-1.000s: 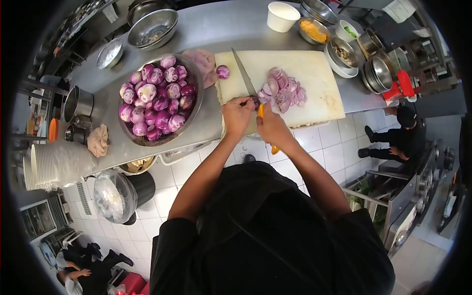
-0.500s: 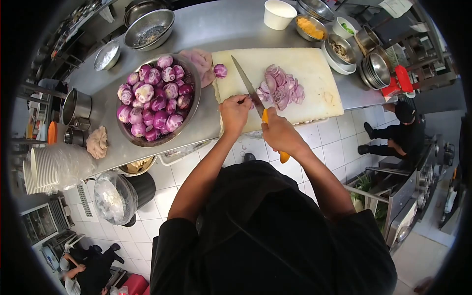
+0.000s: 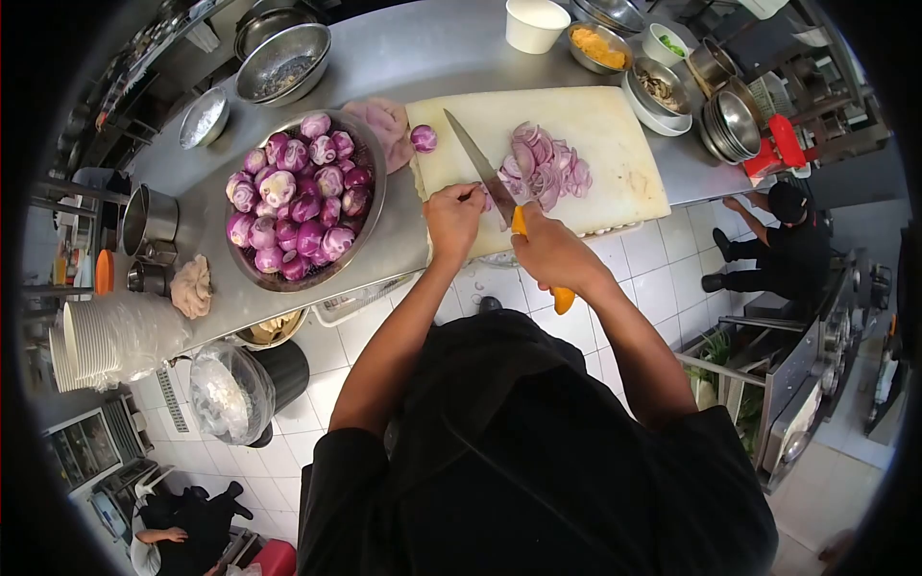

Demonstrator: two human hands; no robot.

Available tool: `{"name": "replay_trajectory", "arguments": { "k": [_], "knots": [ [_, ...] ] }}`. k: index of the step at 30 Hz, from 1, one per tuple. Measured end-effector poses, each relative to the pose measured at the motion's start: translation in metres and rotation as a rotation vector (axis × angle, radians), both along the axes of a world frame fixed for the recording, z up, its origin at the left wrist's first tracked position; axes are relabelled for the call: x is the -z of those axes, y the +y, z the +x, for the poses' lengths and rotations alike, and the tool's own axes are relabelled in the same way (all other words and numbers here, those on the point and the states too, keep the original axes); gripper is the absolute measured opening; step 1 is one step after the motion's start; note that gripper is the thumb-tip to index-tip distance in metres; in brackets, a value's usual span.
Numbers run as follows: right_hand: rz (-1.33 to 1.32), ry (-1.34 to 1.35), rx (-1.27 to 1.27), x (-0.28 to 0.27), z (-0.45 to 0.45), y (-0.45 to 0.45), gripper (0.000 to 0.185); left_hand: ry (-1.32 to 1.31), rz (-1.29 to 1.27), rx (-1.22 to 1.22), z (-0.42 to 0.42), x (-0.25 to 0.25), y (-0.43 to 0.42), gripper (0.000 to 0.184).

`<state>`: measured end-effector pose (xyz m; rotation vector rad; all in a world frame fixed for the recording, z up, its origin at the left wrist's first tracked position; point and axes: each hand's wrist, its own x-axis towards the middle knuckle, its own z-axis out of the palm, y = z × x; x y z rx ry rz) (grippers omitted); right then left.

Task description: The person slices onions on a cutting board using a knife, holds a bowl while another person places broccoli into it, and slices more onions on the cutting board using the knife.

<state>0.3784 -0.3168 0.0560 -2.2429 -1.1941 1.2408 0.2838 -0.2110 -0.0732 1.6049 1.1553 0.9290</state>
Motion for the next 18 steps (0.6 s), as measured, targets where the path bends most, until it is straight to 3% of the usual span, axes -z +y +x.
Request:
{"name": "replay_trajectory", "arguments": {
  "k": [12,15,18],
  "knots": [
    [0.194,-0.137,-0.002,0.068,0.001,0.021,0.027,-0.102,-0.111,-0.009,0.002,-0.005,-0.001,0.018],
    [0.282,-0.106,-0.038,0.065,0.01,0.026,0.028,-0.046,-0.09,0.049,-0.002,-0.003,-0.003,0.016],
    [0.12,0.013,-0.022,0.019,0.008,0.026,0.028,-0.075,-0.068,0.031,-0.001,-0.003,-0.001,0.016]
  ]
}}
